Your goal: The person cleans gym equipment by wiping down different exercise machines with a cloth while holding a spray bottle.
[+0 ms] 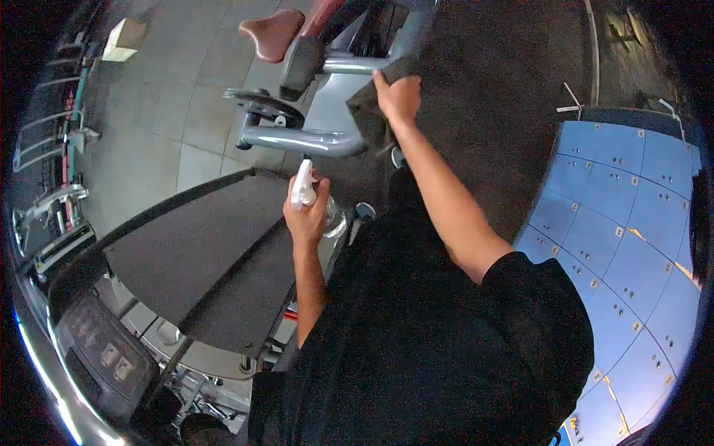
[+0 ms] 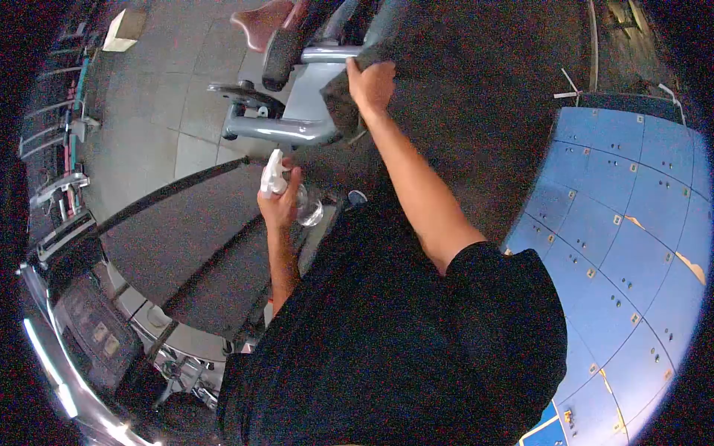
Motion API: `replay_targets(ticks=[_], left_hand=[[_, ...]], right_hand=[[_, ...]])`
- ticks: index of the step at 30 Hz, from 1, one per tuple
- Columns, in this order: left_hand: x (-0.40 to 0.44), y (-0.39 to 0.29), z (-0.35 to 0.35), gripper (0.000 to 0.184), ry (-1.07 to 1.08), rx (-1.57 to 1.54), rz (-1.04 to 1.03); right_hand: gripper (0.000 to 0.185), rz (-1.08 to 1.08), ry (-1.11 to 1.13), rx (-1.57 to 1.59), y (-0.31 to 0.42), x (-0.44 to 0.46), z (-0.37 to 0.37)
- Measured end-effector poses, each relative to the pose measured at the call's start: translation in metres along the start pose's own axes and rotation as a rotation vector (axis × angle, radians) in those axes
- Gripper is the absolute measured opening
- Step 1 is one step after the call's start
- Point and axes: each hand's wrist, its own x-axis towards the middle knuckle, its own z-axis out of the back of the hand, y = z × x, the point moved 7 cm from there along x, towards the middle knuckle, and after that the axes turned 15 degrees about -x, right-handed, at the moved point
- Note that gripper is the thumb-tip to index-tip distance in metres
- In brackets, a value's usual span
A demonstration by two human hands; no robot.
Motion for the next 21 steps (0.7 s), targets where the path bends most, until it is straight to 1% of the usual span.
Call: replay_targets(ticks=[1,2,4,5,7,8,9,11,13,14,15,17,19,20,21], left_hand=[[0.001,-0.001,-0.004,0.03,0.0,-0.026,0.028],[0.001,-0.004,-0.008,0.029,0.016,-0.077,0.05],[0.004,-0.005,-0.012,0.029,0.007,-0.02,0.046],[0.005,-0.004,-0.013,0.028,-0.008,0.039,0.046],[0.011,-0.005,-0.019,0.026,-0.017,0.043,0.047],[0.012,-0.009,-0.023,0.026,-0.026,0.017,0.042],[0.012,-0.014,-0.026,0.026,-0.036,-0.007,0.037],[0.012,-0.026,-0.032,0.027,-0.037,-0.015,-0.005],[0.005,-0.038,-0.038,0.029,-0.004,0.014,-0.005],[-0.001,-0.034,-0.038,0.031,0.01,-0.065,0.013],[-0.011,-0.035,-0.034,0.031,0.008,-0.057,0.018],[-0.023,-0.045,-0.036,0.033,0.059,-0.012,-0.019],[-0.04,-0.039,-0.032,0.033,0.095,-0.067,-0.01],[-0.047,-0.036,-0.03,0.033,0.105,-0.027,-0.01],[-0.056,-0.032,-0.027,0.033,0.114,0.014,-0.004]], right_hand=[[0.083,-0.056,0.0,-0.019,0.003,0.018,0.007],[0.083,-0.066,0.0,-0.018,0.006,0.027,0.012],[0.088,-0.113,0.014,-0.017,0.007,0.048,0.015],[0.088,-0.11,0.018,-0.021,0.006,0.056,0.015],[0.094,-0.076,-0.027,-0.093,0.009,0.074,0.017],[0.097,-0.064,0.023,-0.045,0.008,0.084,0.016],[0.1,-0.049,-0.039,-0.081,0.005,0.098,0.008],[0.102,-0.125,0.068,-0.053,0.002,0.119,0.007],[0.102,-0.036,0.023,-0.054,0.001,0.147,-0.001],[0.109,-0.061,0.174,0.046,-0.008,0.164,-0.015],[0.108,0.118,0.144,0.351,-0.004,0.168,-0.012],[0.1,0.014,-0.021,0.058,-0.005,0.172,-0.012],[0.076,-0.294,0.002,0.039,-0.011,0.154,-0.02],[0.104,-0.195,-0.069,0.115,-0.012,0.134,-0.009],[0.101,-0.14,-0.117,0.122,-0.004,0.097,0.002]])
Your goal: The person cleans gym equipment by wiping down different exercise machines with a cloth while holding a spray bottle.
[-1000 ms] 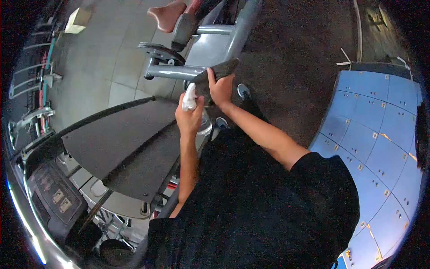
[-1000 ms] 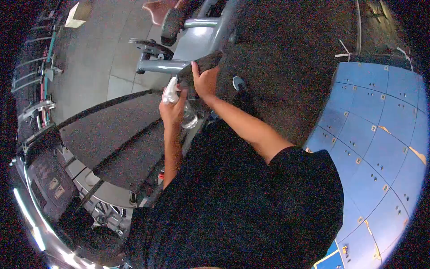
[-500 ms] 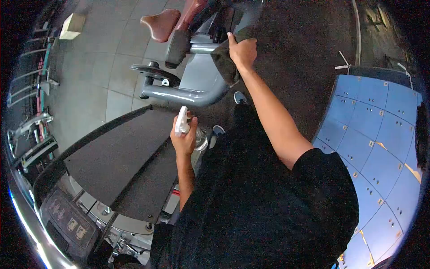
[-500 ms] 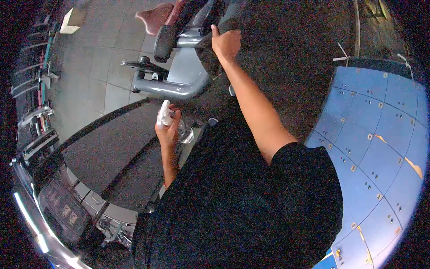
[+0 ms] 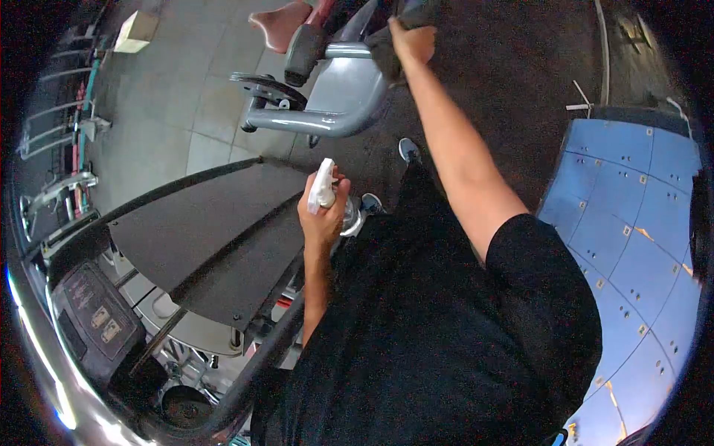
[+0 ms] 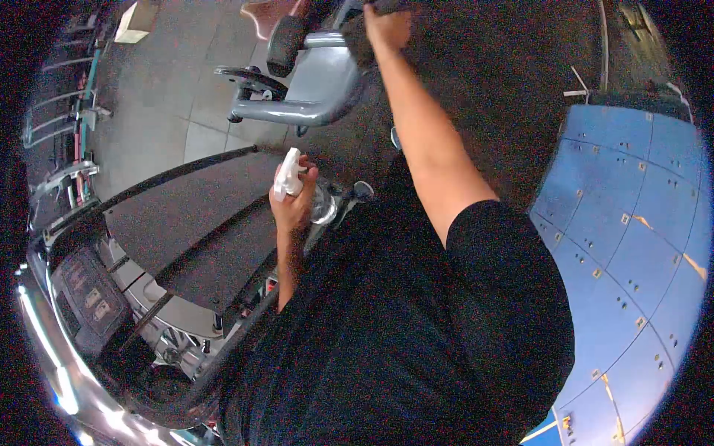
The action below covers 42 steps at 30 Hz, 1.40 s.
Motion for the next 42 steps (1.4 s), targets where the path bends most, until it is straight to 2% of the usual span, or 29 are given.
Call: replay_targets(ticks=[1,2,3,4,5,6,8,12,13,14,15,16,17,18,20,21,23,24,26,27,29,32,33,35,36,38,40,41,42], left_hand=[[-0.009,0.008,0.002,0.035,0.002,-0.099,0.014],[-0.015,0.012,0.004,0.035,0.016,-0.1,0.012],[-0.019,0.018,0.008,0.034,0.009,-0.134,0.056],[-0.022,0.022,0.011,0.034,0.0,-0.166,0.1],[-0.023,0.025,0.014,0.034,-0.016,-0.123,0.119],[-0.024,0.025,0.015,0.034,-0.004,-0.125,0.117],[-0.02,0.024,0.017,0.034,-0.004,-0.056,0.064],[-0.006,0.034,0.018,0.033,-0.015,-0.03,0.045],[-0.001,0.035,0.015,0.032,-0.019,-0.054,0.058],[0.006,0.033,0.014,0.03,-0.021,-0.076,0.068],[0.013,0.029,0.012,0.03,-0.018,-0.069,0.062],[0.02,0.026,0.01,0.03,-0.011,-0.058,0.092],[0.026,0.023,0.007,0.029,-0.008,-0.048,0.124],[0.034,0.015,0.005,0.03,-0.014,-0.036,0.083],[0.048,0.018,0.005,0.034,-0.049,-0.101,0.055],[0.057,0.018,0.002,0.034,-0.058,-0.099,0.062],[0.067,0.017,0.0,0.034,-0.109,0.018,0.105],[0.07,0.013,-0.002,0.034,-0.116,0.02,0.107],[0.078,-0.002,-0.013,0.03,-0.061,0.007,-0.016],[0.078,0.003,-0.012,0.031,-0.067,0.043,-0.015],[0.073,-0.002,-0.015,0.031,-0.082,0.0,0.024],[0.05,0.002,-0.01,0.032,-0.107,-0.075,0.065],[0.042,0.001,-0.007,0.032,-0.097,-0.063,0.046],[0.028,-0.006,-0.002,0.032,-0.058,-0.011,0.028],[0.02,-0.002,0.004,0.032,-0.05,-0.018,0.026],[0.007,0.019,0.015,0.034,-0.039,-0.076,0.106],[-0.003,0.013,0.021,0.035,-0.029,-0.037,0.084],[-0.006,0.018,0.027,0.034,-0.04,-0.052,0.081],[-0.01,0.023,0.033,0.034,-0.05,-0.064,0.079]], right_hand=[[0.103,0.14,-0.07,-0.025,-0.004,-0.025,-0.006],[0.101,0.07,-0.007,0.044,-0.01,-0.063,0.008],[0.095,0.09,0.022,0.128,-0.012,-0.103,0.028],[0.087,0.144,-0.087,0.064,-0.024,-0.133,0.015],[0.081,0.163,0.009,0.216,-0.029,-0.163,0.026],[0.075,0.128,0.007,0.179,-0.037,-0.19,0.027],[0.072,0.086,0.082,0.197,-0.036,-0.203,0.033],[0.077,0.137,0.085,0.052,-0.018,-0.115,0.011],[0.079,0.112,0.096,0.031,-0.013,-0.072,-0.001],[0.083,-0.008,0.215,0.051,-0.006,-0.032,-0.006],[0.09,-0.107,0.184,0.047,0.006,0.001,0.009],[0.093,-0.075,0.1,-0.02,0.014,0.039,0.001],[0.091,-0.133,0.081,-0.112,0.01,0.09,-0.033],[0.088,-0.03,0.136,-0.218,0.046,0.079,0.018],[0.082,-0.184,0.012,-0.147,0.045,0.109,0.005],[0.082,-0.18,0.022,-0.152,0.039,0.133,-0.012],[0.077,0.034,0.136,-0.223,0.03,0.18,-0.054],[0.077,0.037,0.142,-0.222,0.033,0.192,-0.062],[0.056,-0.178,0.003,-0.109,0.032,0.213,-0.055],[0.056,-0.169,0.008,-0.109,0.032,0.22,-0.056],[0.043,-0.016,-0.035,-0.2,0.039,0.224,-0.055],[0.044,-0.019,-0.075,-0.255,0.049,0.204,-0.032],[0.042,-0.06,-0.121,-0.163,0.037,0.213,-0.048],[0.044,-0.033,-0.131,-0.213,0.039,0.17,-0.032],[0.045,-0.007,-0.135,-0.268,0.04,0.14,-0.021],[0.075,0.113,-0.159,-0.293,0.045,0.055,0.013],[0.073,0.257,-0.125,-0.195,0.035,-0.022,0.034],[0.074,0.289,-0.223,-0.307,0.016,-0.055,0.012],[0.073,0.378,-0.163,-0.257,0.01,-0.098,0.028]])
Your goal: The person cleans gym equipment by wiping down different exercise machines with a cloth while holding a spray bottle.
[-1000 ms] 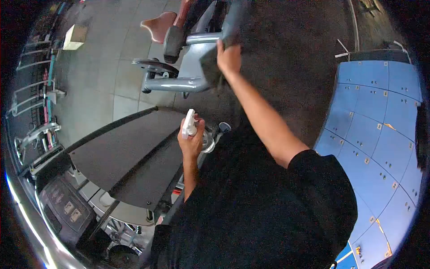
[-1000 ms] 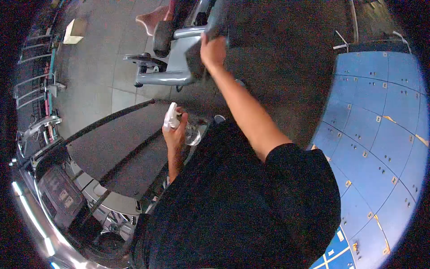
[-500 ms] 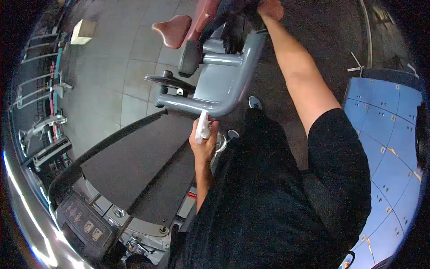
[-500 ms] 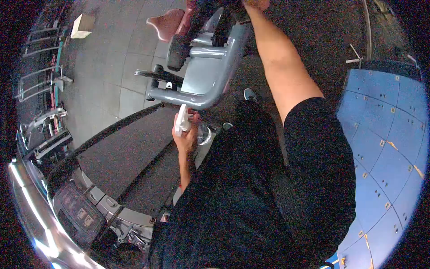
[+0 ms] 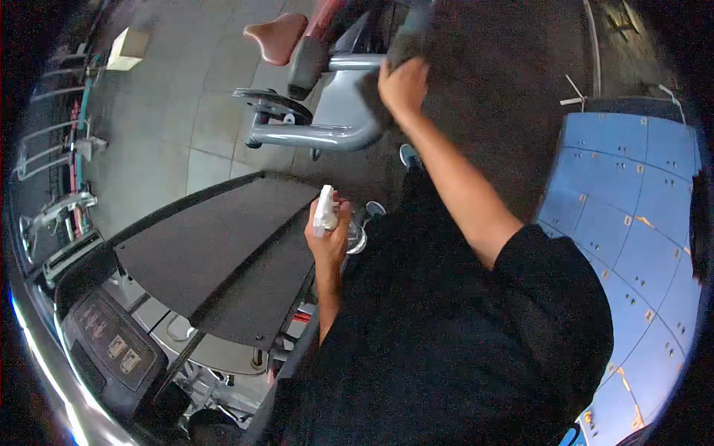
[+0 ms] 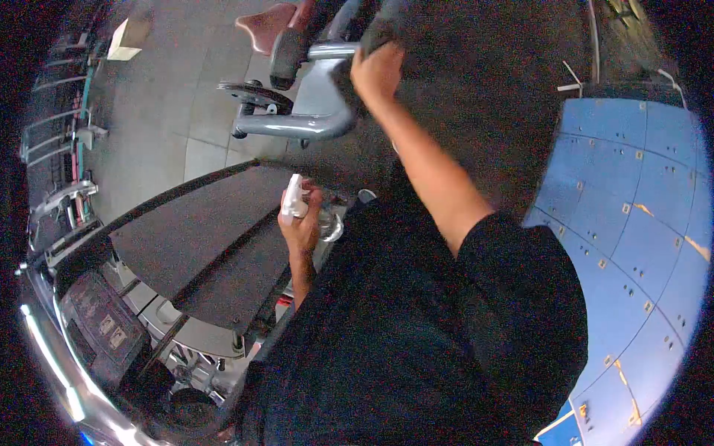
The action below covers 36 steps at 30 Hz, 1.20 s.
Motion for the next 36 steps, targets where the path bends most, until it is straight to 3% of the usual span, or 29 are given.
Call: replay_targets(ticks=[1,3,4,6,9,10,11,12,15,16,18,20,22,25,29,31,32,33,35,36], left_hand=[[-0.002,0.01,0.006,0.033,-0.019,-0.079,0.018],[-0.005,0.009,0.009,0.032,-0.03,-0.048,0.002],[-0.006,0.007,0.011,0.031,-0.047,-0.008,-0.019],[-0.005,0.012,0.01,0.03,-0.048,-0.008,-0.024],[0.0,0.008,0.01,0.029,-0.086,-0.028,-0.027],[0.003,0.004,0.008,0.028,-0.084,0.011,-0.007],[0.005,0.001,0.007,0.028,-0.084,0.049,0.014],[0.009,0.002,0.007,0.028,-0.094,0.053,0.013],[0.02,0.008,0.004,0.028,-0.13,0.065,0.011],[0.023,0.011,0.003,0.029,-0.156,0.074,0.024],[0.027,0.013,-0.001,0.03,-0.198,0.085,0.046],[0.031,0.013,-0.009,0.031,-0.236,0.068,0.028],[0.032,0.004,-0.018,0.032,-0.233,0.087,0.033],[0.027,-0.008,-0.035,0.034,-0.193,0.055,0.012],[0.01,-0.015,-0.044,0.035,-0.127,0.087,0.035],[0.0,-0.013,-0.042,0.038,-0.075,0.1,0.029],[-0.003,-0.01,-0.041,0.038,-0.058,0.096,0.024],[-0.006,-0.009,-0.039,0.037,-0.053,0.075,0.025],[-0.009,-0.003,-0.035,0.036,-0.027,0.049,0.021],[-0.009,-0.001,-0.031,0.034,-0.011,0.003,0.002]], right_hand=[[0.071,0.001,-0.154,-0.019,0.001,-0.041,0.005],[0.067,-0.153,0.139,0.279,-0.003,-0.095,0.022],[0.075,-0.1,-0.03,0.315,0.001,-0.102,0.034],[0.07,-0.158,0.191,0.213,-0.001,-0.09,0.016],[0.07,-0.262,0.158,0.196,-0.011,-0.033,0.0],[0.073,-0.297,0.273,0.2,-0.013,-0.004,0.0],[0.073,-0.265,0.117,0.174,-0.017,0.026,-0.009],[0.071,-0.306,0.233,0.09,-0.019,0.058,-0.017],[0.083,-0.422,0.305,0.099,-0.039,0.143,-0.061],[0.08,-0.371,0.213,0.069,-0.049,0.166,-0.091],[0.075,-0.504,0.196,0.025,-0.05,0.192,-0.088],[0.073,-0.542,0.274,0.103,-0.049,0.213,-0.073],[0.076,-0.287,0.299,-0.014,-0.06,0.256,-0.112],[0.075,-0.286,0.305,-0.068,-0.045,0.285,-0.08],[0.072,-0.351,0.229,0.063,-0.061,0.274,-0.1],[0.072,-0.375,0.124,0.015,-0.041,0.229,-0.061],[0.073,-0.297,-0.009,-0.005,-0.041,0.208,-0.076],[0.072,-0.299,0.075,-0.036,-0.027,0.17,-0.047],[0.072,-0.084,0.049,-0.017,-0.014,0.102,-0.026],[0.071,-0.197,0.169,0.123,-0.014,0.061,-0.013]])
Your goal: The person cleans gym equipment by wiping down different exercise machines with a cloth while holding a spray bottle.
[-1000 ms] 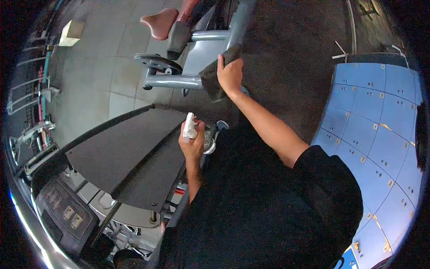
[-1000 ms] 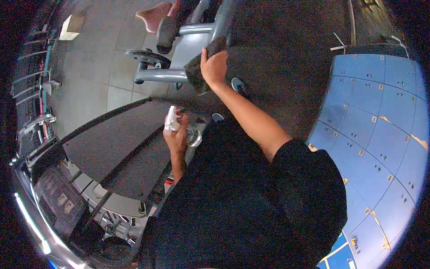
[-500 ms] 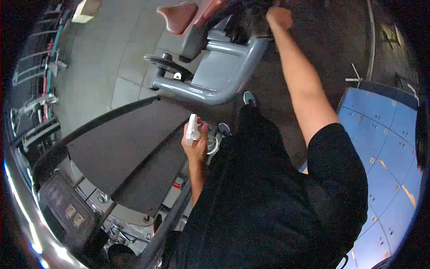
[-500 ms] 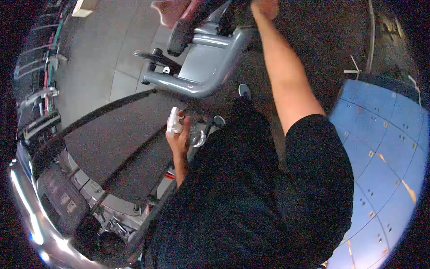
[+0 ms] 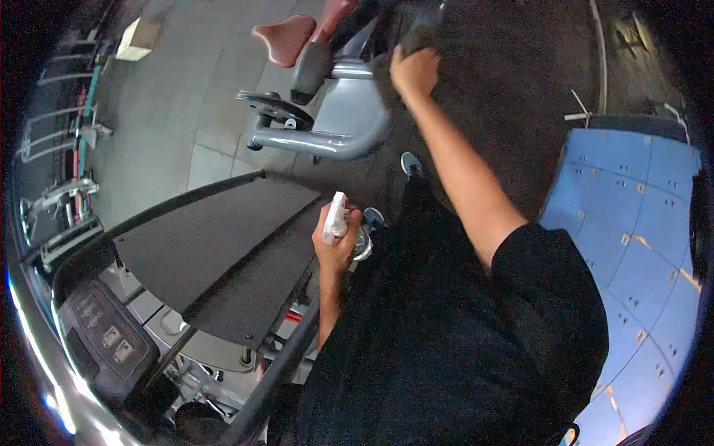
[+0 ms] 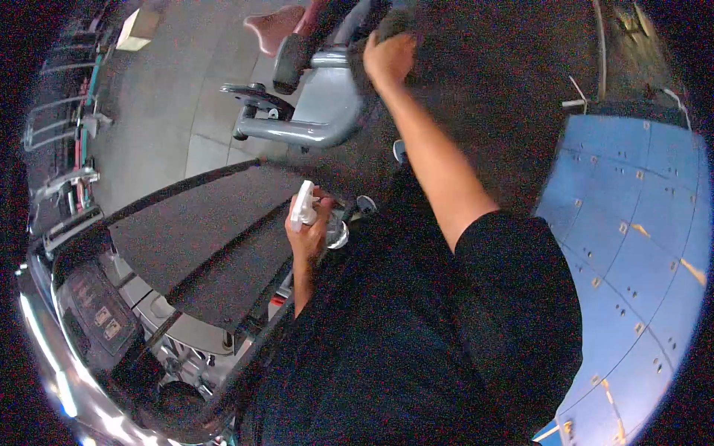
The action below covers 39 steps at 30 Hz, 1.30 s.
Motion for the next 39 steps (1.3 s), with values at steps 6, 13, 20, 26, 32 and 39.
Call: replay_targets(ticks=[6,13,20,26,32,39], left_hand=[[0.001,0.004,0.026,0.032,0.029,-0.013,-0.001],[0.008,0.018,0.047,0.034,-0.055,-0.001,-0.012],[0.039,-0.002,0.022,0.034,-0.082,0.128,-0.038],[0.064,-0.03,-0.027,0.034,-0.021,0.216,-0.037],[0.038,-0.035,-0.037,0.035,0.058,0.11,-0.042],[-0.001,0.004,0.012,0.033,0.062,-0.02,-0.003]], right_hand=[[0.071,0.03,0.001,0.31,-0.021,-0.197,0.012],[0.07,-0.192,0.153,0.144,-0.021,-0.054,-0.01],[0.07,-0.259,0.072,-0.016,-0.017,0.15,-0.046],[0.047,-0.142,0.07,-0.159,-0.013,0.247,-0.067],[0.049,-0.445,0.003,0.158,-0.012,0.201,-0.042],[0.076,0.134,-0.103,-0.036,0.006,-0.065,0.021]])
